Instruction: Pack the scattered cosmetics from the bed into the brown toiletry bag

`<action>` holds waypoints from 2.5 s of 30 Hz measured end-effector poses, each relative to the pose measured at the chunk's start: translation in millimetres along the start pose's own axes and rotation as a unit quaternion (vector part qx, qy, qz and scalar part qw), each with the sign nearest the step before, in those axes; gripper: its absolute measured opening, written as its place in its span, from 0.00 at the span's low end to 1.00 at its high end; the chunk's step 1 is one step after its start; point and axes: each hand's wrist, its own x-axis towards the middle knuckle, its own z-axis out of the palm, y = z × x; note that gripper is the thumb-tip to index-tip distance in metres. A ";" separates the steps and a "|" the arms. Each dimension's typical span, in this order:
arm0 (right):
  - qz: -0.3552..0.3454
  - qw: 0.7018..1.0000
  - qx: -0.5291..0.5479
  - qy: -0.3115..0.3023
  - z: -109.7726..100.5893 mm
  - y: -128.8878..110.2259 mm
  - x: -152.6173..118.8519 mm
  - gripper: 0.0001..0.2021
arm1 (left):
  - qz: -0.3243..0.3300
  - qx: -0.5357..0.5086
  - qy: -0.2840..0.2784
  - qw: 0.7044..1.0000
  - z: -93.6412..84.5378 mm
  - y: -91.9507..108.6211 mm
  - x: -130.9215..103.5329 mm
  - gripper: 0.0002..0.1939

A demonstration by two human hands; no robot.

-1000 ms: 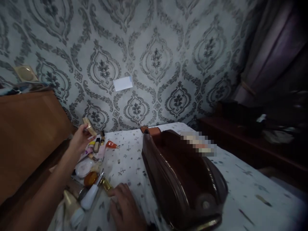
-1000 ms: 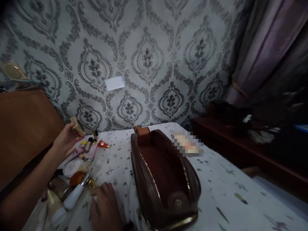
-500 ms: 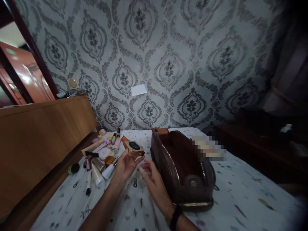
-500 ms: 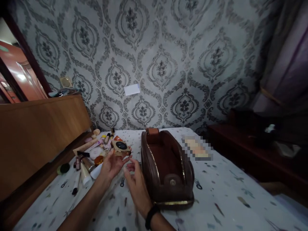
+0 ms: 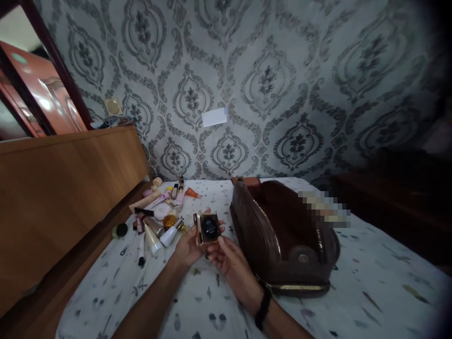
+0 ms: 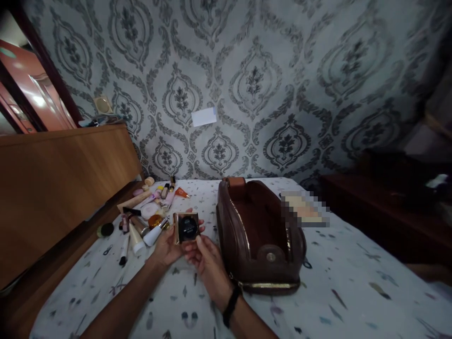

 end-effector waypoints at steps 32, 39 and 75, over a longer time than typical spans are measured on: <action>0.132 0.989 0.059 -0.016 -15.5 -6.7 -1.1 0.22 | 0.000 0.408 -0.025 0.913 -9.5 23.3 -1.5 0.39; 0.087 0.995 0.045 0.007 -20.9 2.8 1.2 0.16 | 0.014 0.487 -0.025 0.873 -3.7 25.3 -3.8 0.39; 0.075 0.996 0.035 -0.036 -11.8 -0.5 -7.3 0.18 | 0.004 0.255 0.228 0.940 4.7 10.6 6.2 0.31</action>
